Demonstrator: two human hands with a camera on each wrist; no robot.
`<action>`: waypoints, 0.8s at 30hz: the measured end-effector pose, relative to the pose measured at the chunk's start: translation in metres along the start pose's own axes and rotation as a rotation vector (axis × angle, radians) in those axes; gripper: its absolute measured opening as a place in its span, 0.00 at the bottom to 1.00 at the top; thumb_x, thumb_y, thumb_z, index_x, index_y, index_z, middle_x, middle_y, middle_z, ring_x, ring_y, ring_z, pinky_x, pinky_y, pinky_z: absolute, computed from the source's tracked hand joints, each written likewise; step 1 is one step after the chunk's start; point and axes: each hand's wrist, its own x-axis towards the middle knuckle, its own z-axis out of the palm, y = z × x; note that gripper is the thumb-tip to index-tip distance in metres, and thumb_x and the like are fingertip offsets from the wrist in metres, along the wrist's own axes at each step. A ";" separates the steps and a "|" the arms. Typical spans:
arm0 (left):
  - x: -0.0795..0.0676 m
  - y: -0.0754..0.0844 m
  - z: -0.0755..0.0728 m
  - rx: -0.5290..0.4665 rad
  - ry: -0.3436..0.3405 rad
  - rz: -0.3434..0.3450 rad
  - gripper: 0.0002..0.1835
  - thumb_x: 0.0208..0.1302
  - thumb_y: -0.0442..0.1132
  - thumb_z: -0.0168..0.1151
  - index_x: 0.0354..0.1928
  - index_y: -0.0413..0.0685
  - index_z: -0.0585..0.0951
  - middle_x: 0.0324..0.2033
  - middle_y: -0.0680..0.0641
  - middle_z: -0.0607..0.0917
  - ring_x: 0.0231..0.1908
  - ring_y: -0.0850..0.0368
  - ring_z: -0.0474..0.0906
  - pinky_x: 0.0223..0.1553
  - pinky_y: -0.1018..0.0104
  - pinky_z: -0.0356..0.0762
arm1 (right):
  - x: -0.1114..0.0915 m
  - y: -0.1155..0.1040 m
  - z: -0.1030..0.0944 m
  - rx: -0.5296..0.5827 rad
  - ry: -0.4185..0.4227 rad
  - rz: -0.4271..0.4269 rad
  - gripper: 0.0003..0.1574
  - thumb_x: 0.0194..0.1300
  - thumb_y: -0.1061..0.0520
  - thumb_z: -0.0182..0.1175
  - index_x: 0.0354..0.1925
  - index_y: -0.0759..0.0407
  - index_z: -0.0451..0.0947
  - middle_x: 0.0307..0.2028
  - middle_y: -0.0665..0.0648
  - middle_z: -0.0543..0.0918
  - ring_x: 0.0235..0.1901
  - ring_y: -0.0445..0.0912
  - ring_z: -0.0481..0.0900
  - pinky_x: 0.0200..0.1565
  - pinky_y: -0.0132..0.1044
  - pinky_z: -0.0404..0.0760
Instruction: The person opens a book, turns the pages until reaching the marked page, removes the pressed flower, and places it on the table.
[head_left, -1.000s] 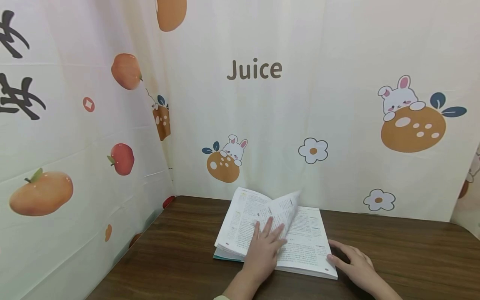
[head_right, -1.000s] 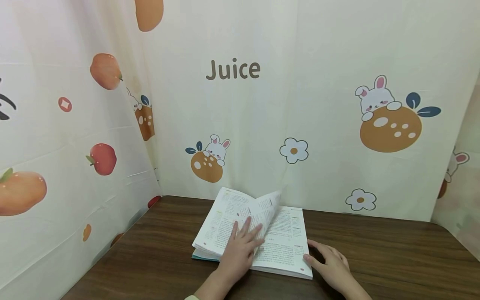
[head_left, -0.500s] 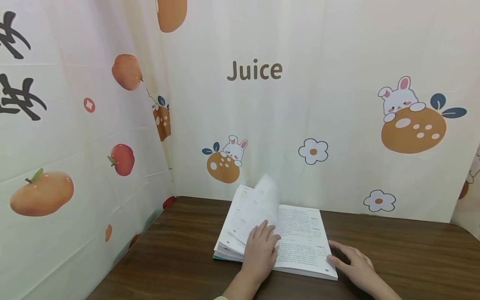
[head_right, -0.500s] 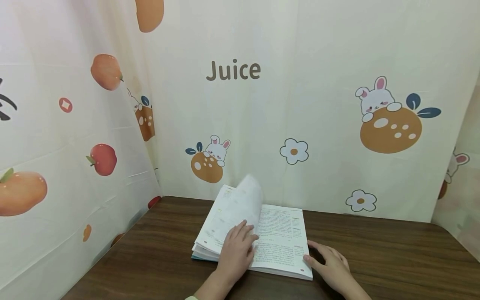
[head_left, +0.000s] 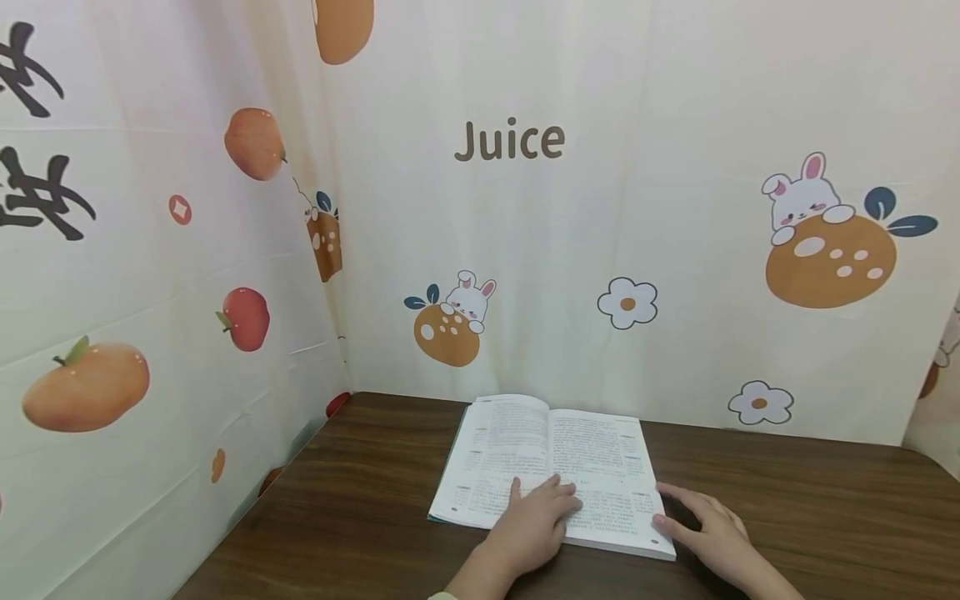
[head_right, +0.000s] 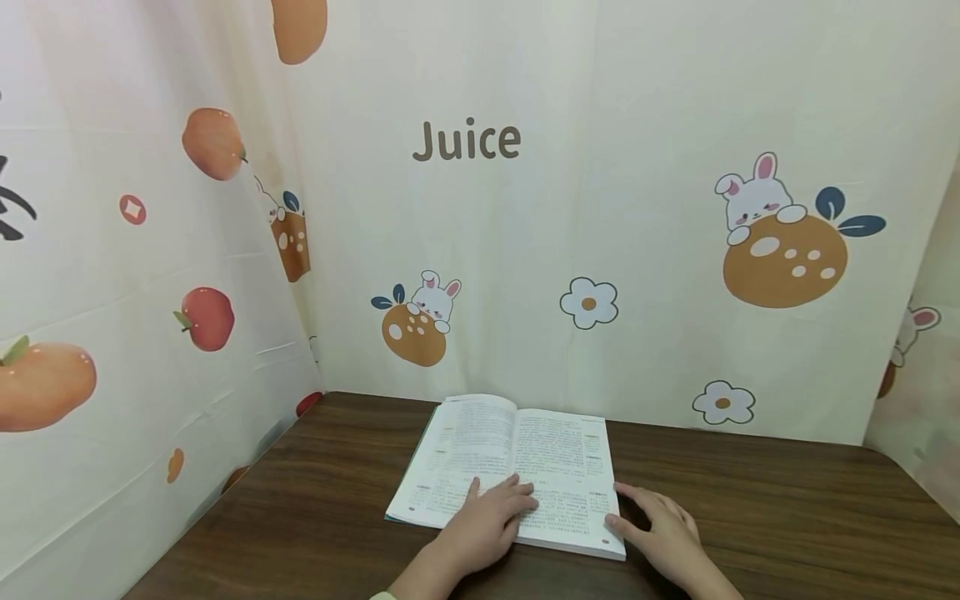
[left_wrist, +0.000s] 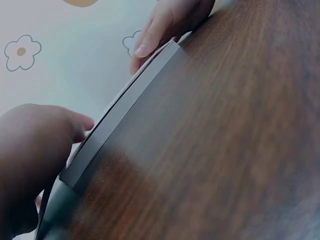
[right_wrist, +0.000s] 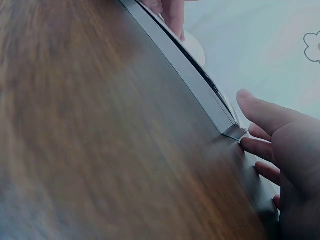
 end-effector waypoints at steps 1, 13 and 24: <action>0.000 0.000 0.000 -0.025 -0.026 0.009 0.15 0.67 0.43 0.49 0.52 0.65 0.78 0.58 0.63 0.72 0.63 0.62 0.62 0.56 0.32 0.56 | 0.000 0.000 0.000 0.001 -0.005 0.001 0.40 0.58 0.37 0.58 0.60 0.60 0.69 0.59 0.71 0.68 0.57 0.68 0.59 0.47 0.68 0.52; -0.001 -0.002 0.001 -0.072 -0.081 0.052 0.25 0.59 0.64 0.53 0.56 0.66 0.76 0.61 0.62 0.70 0.64 0.60 0.60 0.55 0.28 0.49 | -0.007 0.001 -0.002 0.024 0.018 -0.076 0.38 0.51 0.41 0.65 0.57 0.55 0.71 0.57 0.68 0.70 0.57 0.66 0.59 0.47 0.64 0.53; -0.001 -0.003 0.004 -0.082 -0.077 0.047 0.26 0.57 0.65 0.53 0.55 0.66 0.76 0.60 0.62 0.70 0.64 0.60 0.60 0.56 0.28 0.47 | -0.006 -0.001 -0.002 0.021 0.016 -0.062 0.42 0.50 0.40 0.66 0.59 0.57 0.70 0.58 0.69 0.69 0.57 0.67 0.60 0.47 0.64 0.53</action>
